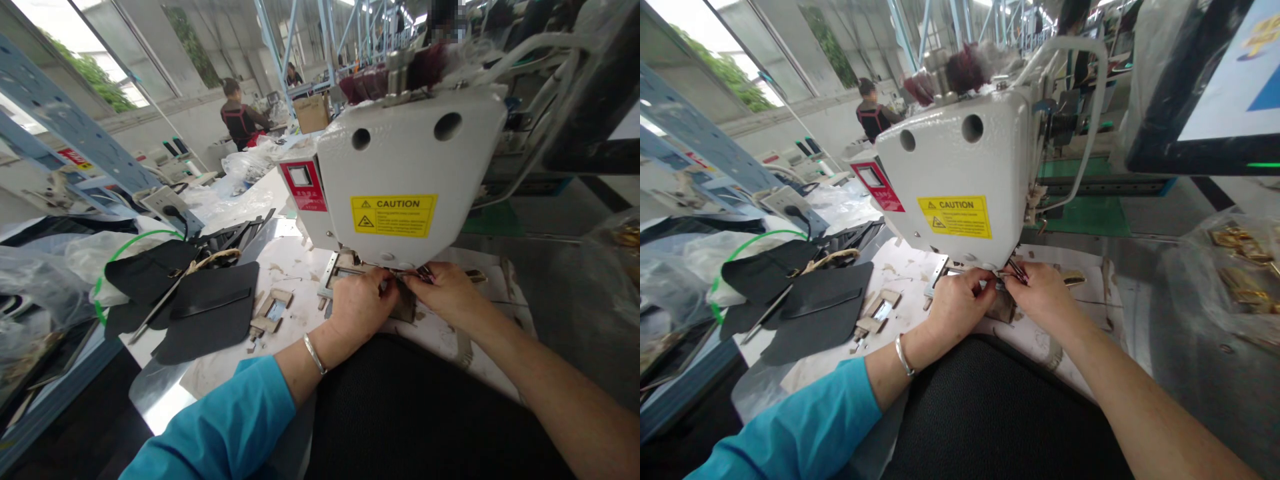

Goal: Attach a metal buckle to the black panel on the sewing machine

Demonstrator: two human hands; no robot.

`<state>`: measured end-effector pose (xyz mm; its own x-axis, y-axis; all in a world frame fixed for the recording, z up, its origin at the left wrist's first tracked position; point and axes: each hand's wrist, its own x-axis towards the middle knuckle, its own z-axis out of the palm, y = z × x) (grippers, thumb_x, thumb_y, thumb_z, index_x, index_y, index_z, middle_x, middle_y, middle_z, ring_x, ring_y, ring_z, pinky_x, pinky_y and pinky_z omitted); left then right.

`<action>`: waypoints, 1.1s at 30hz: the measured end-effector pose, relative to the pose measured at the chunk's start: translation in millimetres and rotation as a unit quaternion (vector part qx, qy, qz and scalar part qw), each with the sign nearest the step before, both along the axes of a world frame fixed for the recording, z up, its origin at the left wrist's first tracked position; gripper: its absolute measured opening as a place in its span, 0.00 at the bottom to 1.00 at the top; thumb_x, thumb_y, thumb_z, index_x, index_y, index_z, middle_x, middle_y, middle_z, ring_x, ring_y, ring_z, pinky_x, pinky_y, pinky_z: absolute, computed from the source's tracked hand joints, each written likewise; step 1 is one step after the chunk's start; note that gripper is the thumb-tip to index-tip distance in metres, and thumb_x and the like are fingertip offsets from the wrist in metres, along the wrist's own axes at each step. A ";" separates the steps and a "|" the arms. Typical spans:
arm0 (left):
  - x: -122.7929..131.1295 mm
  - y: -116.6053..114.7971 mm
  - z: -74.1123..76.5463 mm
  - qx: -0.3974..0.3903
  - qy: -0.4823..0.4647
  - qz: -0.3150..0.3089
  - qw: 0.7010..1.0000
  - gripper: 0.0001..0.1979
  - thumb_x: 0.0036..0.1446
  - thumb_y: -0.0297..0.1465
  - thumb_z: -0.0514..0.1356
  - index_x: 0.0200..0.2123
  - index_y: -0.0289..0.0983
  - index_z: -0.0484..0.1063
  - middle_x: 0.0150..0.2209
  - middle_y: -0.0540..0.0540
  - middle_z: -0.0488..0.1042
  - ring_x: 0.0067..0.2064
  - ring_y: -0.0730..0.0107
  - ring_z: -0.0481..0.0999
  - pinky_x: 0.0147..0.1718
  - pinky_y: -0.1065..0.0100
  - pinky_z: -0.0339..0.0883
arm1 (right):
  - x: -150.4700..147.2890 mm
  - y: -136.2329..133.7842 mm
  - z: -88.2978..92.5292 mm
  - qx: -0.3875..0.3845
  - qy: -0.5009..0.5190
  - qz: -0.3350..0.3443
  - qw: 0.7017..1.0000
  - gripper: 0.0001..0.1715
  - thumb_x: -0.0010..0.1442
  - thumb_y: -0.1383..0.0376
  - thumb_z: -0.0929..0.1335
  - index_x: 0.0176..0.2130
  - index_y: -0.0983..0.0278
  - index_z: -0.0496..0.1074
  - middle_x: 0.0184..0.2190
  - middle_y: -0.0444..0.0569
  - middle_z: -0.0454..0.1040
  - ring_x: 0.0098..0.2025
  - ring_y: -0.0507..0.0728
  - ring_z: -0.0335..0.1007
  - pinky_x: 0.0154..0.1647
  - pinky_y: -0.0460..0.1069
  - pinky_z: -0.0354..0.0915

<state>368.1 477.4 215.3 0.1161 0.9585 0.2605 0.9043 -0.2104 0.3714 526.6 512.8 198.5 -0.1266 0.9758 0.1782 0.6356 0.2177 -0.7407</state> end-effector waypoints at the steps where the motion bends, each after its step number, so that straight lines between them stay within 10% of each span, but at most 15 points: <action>1: 0.1 -0.1 -0.4 -0.001 0.000 0.002 1.000 0.12 0.61 0.35 0.56 0.40 0.42 0.79 0.31 0.46 0.82 0.33 0.61 0.81 0.31 0.66 0.68 | 0.1 0.3 0.1 0.001 -0.001 0.005 1.000 0.09 0.51 0.65 0.65 0.22 0.60 0.73 0.21 0.46 0.76 0.26 0.59 0.74 0.27 0.49 0.62; 33: 2.1 -0.2 1.3 -0.015 0.012 0.002 1.000 0.11 0.59 0.33 0.56 0.38 0.41 0.79 0.32 0.46 0.82 0.33 0.61 0.81 0.31 0.66 0.68 | 0.1 -3.1 9.0 -0.028 -0.014 -0.014 0.999 0.10 0.54 0.67 0.67 0.32 0.60 0.80 0.28 0.46 0.80 0.33 0.61 0.78 0.33 0.50 0.67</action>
